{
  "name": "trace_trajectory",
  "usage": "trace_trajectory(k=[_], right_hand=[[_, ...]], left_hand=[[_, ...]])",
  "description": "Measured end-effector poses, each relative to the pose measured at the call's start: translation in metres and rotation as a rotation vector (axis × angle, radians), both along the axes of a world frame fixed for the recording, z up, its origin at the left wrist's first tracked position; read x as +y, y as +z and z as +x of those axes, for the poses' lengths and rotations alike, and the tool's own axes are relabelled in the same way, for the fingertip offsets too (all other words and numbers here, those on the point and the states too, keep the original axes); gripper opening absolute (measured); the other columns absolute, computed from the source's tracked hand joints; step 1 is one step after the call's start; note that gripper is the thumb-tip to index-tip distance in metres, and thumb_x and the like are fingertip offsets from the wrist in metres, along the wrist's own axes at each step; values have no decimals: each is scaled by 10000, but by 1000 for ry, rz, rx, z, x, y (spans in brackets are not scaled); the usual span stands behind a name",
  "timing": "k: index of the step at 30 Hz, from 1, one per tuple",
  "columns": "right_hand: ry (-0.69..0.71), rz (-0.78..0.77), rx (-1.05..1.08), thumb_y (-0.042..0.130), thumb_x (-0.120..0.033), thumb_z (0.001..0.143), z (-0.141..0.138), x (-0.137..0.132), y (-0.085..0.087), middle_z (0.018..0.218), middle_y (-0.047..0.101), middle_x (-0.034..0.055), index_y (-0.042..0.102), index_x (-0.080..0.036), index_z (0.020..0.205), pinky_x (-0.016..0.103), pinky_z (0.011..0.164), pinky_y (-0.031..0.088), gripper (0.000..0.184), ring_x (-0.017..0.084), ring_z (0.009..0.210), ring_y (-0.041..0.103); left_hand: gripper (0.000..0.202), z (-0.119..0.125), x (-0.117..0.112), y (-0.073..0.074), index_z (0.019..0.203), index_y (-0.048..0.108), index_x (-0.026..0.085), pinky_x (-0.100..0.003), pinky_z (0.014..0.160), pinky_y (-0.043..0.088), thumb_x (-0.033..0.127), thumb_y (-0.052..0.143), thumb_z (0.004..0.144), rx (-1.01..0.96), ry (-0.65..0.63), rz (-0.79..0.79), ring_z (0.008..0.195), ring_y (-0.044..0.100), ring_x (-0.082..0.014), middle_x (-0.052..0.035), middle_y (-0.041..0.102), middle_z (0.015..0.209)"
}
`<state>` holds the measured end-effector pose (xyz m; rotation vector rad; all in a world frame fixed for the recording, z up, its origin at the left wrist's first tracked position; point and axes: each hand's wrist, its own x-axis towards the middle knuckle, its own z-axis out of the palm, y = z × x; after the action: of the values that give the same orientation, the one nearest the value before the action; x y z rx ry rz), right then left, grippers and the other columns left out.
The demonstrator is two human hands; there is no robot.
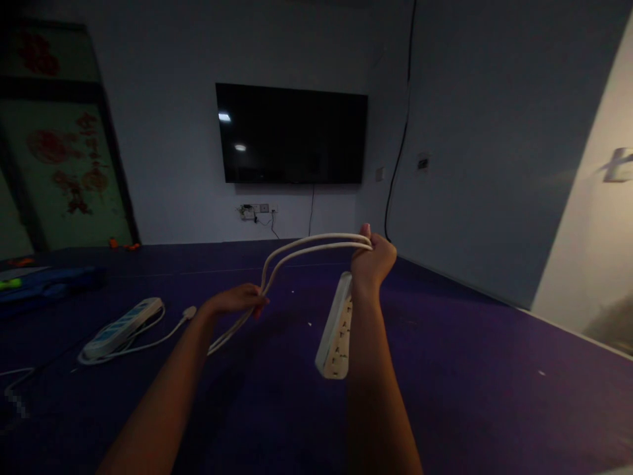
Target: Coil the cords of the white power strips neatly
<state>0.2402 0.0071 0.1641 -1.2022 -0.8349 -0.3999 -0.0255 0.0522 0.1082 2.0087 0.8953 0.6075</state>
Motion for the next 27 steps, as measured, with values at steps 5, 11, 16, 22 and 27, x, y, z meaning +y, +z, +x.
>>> trace_trajectory(k=[5,11,16,22,27], right_hand=[[107,-43,168,473,-477,764,17,7,-6,434,303,-51,520,-144,522,230,427,206,415,69,425,287],[543,-378,297,585,-366,739,-8,14,-10,347,307,-75,523,-149,540,210,361,195,301,59,329,282],[1042,-515,422,544,-297,823,-59,17,-10,320,223,-117,449,-164,509,175,328,163,355,22,289,174],[1319,-669,399,481,-285,878,-103,13,-13,305,195,-111,550,-112,512,166,300,148,410,16,283,136],[1474,-730,393,483,-275,879,-134,8,-20,311,194,-116,600,-89,579,166,299,146,372,20,293,128]], left_hand=[[453,-19,-3,14,480,376,191,-187,353,186,491,685,621,-403,82,-288,319,234,-31,92,312,385],[468,-15,-17,49,523,306,188,-161,333,149,364,721,648,-1126,320,-108,307,185,-9,122,243,392],[441,-7,-29,58,532,315,179,-164,391,274,364,658,739,-1479,476,83,330,246,-16,112,278,406],[421,-23,-29,62,533,306,180,-178,438,326,354,489,870,-1750,683,98,338,249,-37,104,275,400],[482,-40,-26,63,496,236,184,-189,438,338,383,410,899,-1809,765,-25,335,229,-58,92,216,382]])
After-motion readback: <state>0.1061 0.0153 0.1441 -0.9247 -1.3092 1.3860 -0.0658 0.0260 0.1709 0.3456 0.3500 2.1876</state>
